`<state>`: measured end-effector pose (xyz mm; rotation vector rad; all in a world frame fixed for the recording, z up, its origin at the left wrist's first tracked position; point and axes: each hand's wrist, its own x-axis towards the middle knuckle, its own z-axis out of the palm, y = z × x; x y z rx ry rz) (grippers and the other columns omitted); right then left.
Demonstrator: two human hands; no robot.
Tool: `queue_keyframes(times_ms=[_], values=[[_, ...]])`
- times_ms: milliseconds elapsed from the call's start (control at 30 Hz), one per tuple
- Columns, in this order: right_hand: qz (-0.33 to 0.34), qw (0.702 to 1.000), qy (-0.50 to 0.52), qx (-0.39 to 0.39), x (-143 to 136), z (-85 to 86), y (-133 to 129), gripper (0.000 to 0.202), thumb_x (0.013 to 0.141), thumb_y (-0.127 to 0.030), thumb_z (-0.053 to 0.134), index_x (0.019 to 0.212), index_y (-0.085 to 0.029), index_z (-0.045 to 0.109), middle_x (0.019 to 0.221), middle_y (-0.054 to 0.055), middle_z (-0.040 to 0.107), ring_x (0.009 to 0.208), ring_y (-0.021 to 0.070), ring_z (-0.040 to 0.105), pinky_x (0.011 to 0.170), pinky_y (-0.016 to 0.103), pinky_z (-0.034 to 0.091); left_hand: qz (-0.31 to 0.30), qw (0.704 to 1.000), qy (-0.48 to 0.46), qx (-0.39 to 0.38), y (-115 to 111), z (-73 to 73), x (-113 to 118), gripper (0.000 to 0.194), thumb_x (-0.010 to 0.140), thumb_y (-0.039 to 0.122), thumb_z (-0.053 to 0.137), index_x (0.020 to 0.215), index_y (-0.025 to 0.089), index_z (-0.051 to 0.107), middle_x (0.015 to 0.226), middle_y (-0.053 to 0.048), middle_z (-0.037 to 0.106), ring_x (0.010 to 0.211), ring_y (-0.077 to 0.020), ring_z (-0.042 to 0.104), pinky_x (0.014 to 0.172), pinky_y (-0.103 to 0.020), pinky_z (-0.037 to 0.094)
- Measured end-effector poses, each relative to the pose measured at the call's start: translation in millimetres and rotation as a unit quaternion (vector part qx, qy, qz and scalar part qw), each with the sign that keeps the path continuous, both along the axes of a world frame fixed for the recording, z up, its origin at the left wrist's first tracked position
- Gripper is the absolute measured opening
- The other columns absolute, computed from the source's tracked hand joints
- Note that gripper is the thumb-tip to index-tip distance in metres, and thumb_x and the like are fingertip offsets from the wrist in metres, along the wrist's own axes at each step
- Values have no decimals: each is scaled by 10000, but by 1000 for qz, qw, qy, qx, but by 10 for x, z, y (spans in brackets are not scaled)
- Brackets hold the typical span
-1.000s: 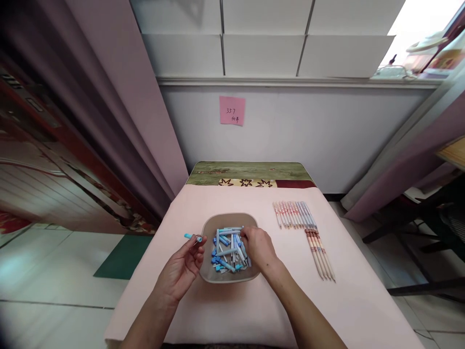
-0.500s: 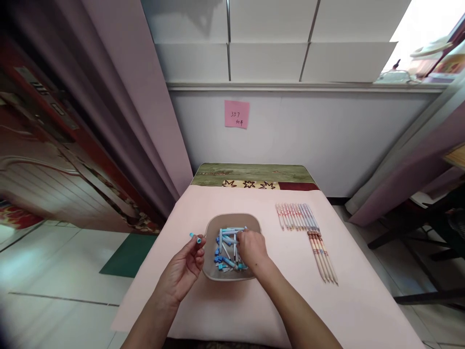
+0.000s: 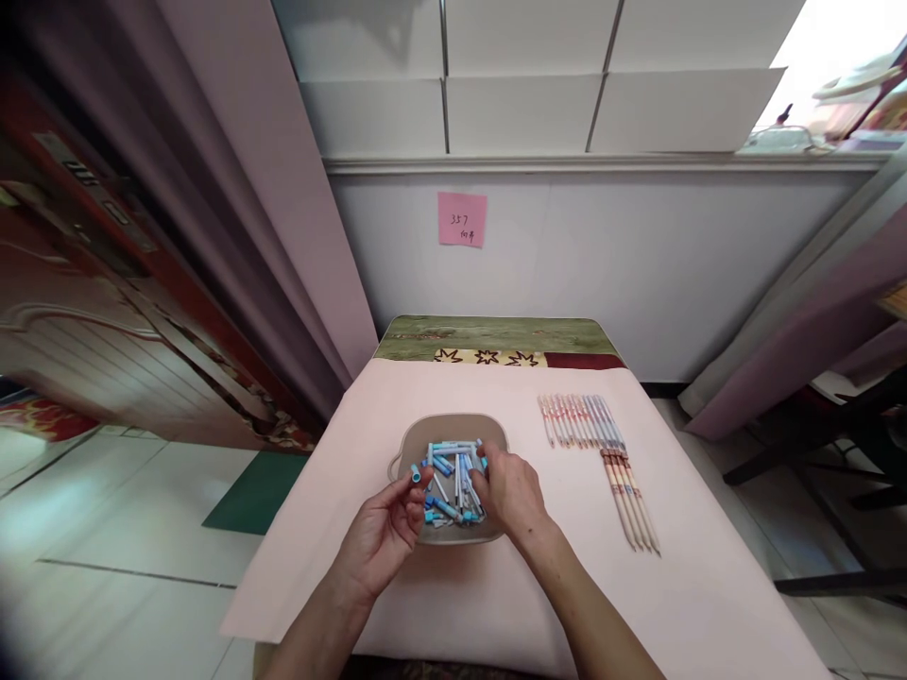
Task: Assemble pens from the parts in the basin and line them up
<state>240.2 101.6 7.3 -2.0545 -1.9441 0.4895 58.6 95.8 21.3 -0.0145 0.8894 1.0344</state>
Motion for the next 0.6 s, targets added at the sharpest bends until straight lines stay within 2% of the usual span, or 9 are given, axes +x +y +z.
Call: queue_keyframes(times_ms=[100,233,433,600], values=[[19,1000,5,-12,-15,-33,-12,169,820,-313,560,959,-237,620,733,9,698,694,174,634,593,243,318,-9,1000,-19,-6,8,-7,8,98,838,72,553,912,39,608,828,-122,702,515,-73,581,429,-147,492],[24,1000,10,-8,-1,-55,-21,126,792,-297,590,899,-234,614,750,-3,686,687,161,617,597,239,318,-11,1000,-22,-9,-1,-5,-4,105,839,69,550,924,46,606,793,-110,700,488,-68,566,405,-143,480],[-6,1000,-21,19,90,5,21,151,833,-229,513,944,-236,616,917,18,687,798,164,621,644,248,332,29,1000,4,1,53,35,-126,79,847,63,533,880,67,605,797,-109,706,486,-68,584,405,-135,484],[-19,999,-34,19,70,51,51,120,855,-318,526,889,-241,613,874,6,691,770,160,620,617,248,319,35,999,22,-5,68,49,-146,79,851,63,526,848,81,603,808,-110,712,483,-68,592,408,-136,491]])
